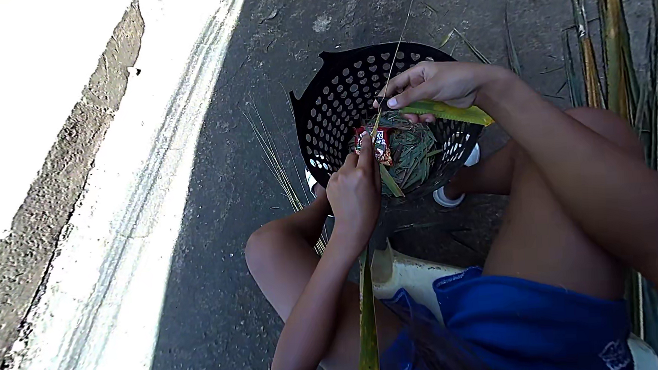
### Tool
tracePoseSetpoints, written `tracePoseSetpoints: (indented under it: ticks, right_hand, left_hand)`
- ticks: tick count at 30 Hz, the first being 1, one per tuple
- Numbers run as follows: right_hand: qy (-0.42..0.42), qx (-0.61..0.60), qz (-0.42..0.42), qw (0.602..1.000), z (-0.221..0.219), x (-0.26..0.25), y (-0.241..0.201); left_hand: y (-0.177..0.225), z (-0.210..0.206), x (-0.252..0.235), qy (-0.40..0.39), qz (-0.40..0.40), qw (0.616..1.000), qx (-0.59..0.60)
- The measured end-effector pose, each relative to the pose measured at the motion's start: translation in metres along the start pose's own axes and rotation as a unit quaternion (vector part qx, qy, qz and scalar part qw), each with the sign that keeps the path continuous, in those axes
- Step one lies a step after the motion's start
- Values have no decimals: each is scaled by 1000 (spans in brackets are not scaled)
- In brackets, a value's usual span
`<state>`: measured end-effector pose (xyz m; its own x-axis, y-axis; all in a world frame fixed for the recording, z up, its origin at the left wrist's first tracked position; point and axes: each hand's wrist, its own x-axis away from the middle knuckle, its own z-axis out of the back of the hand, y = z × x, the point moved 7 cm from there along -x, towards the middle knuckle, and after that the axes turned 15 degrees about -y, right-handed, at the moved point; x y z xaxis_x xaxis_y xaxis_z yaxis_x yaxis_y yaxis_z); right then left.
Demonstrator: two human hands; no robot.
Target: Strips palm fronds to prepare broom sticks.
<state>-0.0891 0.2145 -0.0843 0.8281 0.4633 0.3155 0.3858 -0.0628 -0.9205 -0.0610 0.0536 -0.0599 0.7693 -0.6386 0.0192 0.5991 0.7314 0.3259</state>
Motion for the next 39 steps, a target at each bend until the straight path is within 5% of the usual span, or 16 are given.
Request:
tracePoseSetpoints:
  ticks: [39]
  right_hand:
    - [164,-5,24,986,64,35,-2]
  left_hand:
    - [4,-3,9,5,-37,999,-1]
